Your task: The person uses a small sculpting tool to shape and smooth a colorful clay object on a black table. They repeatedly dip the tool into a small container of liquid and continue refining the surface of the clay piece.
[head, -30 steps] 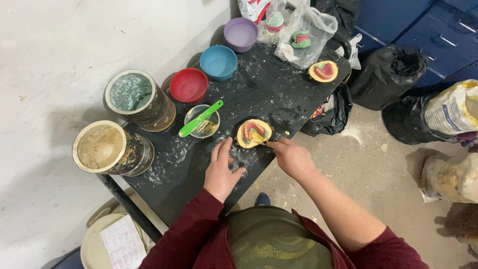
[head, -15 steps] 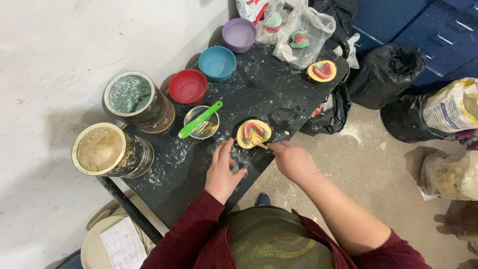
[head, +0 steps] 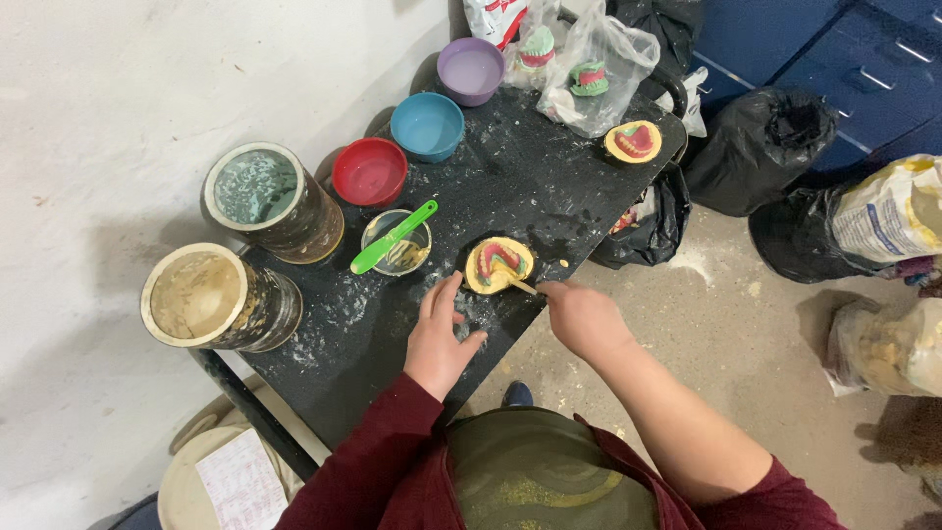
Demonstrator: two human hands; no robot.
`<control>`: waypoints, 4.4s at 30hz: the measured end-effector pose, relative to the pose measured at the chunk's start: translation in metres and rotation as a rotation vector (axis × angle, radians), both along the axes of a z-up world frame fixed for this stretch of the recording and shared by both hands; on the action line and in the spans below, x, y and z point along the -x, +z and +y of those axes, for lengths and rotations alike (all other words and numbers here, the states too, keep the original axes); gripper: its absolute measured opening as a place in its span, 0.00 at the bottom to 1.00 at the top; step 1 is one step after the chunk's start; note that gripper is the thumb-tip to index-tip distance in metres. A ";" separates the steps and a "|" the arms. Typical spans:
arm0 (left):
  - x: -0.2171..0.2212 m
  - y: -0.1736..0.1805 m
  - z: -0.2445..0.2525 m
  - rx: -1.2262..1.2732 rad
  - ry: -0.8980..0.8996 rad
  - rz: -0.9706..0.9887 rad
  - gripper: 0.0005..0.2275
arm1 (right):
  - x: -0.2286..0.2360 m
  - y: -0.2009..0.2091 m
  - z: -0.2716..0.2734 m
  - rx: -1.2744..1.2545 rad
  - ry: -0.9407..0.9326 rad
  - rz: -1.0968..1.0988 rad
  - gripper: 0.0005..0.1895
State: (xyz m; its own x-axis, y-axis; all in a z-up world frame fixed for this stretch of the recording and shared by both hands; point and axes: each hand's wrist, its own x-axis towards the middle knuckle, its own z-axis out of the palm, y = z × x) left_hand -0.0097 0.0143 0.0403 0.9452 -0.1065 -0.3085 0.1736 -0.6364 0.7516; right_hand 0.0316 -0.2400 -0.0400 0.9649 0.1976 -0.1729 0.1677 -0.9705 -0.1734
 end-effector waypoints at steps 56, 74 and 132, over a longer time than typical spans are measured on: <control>-0.076 -0.042 0.094 -0.547 0.019 -0.411 0.56 | -0.072 0.066 0.103 -0.457 0.278 0.002 0.10; -0.038 -0.067 0.006 -0.099 -0.127 -0.367 0.40 | 0.016 -0.060 0.029 -0.046 -0.038 -0.321 0.24; -0.036 -0.042 -0.021 -0.059 -0.017 -0.278 0.43 | -0.004 -0.040 -0.004 -0.401 0.066 -0.269 0.18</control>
State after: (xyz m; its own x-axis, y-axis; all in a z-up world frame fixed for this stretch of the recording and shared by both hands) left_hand 0.0260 -0.0065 -0.0013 0.9927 -0.1121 -0.0437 -0.0448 -0.6817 0.7302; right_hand 0.0356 -0.2436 -0.0804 0.9481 0.2602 0.1828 0.3168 -0.8219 -0.4734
